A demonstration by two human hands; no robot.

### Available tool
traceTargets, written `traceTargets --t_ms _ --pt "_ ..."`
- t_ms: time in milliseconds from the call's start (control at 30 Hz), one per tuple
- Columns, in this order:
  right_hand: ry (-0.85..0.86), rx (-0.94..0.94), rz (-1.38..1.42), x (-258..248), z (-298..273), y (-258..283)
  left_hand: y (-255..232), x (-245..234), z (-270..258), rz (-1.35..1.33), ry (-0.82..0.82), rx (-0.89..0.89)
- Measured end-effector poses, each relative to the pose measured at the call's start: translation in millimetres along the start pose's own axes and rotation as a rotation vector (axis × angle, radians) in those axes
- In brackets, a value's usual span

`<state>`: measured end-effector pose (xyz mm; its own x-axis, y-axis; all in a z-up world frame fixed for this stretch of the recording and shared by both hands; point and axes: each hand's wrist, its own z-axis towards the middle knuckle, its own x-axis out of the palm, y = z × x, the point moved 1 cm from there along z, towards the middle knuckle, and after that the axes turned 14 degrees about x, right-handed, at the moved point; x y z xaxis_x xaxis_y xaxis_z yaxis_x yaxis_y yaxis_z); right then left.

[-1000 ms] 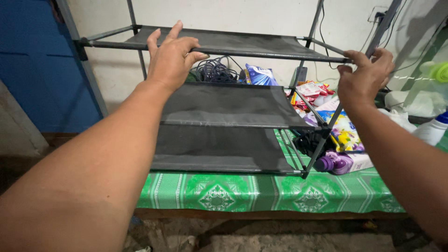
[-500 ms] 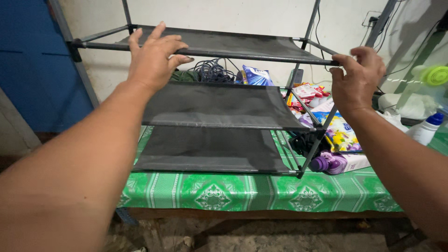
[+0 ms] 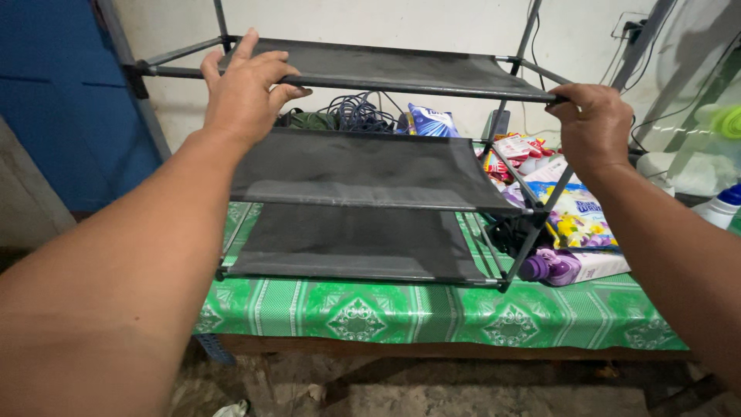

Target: The person assembles a three-tier metal shelf by inserting horizontal support rods into the vertical frame and securing them. They then lift the assembled unit and place it on a table.

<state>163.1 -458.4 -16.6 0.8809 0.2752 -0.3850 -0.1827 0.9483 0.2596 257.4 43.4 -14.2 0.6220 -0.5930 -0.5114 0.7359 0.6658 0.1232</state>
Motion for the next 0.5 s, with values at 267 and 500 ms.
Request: traceTargets --t_ms 267,500 --pt "-0.032 -0.053 -0.005 -4 -3 -10 -13 -1 4 -0.001 0.014 -0.013" --pt "-0.052 -0.104 -0.008 -6 -5 -18 -21 -2 2 0.012 -0.024 0.010"
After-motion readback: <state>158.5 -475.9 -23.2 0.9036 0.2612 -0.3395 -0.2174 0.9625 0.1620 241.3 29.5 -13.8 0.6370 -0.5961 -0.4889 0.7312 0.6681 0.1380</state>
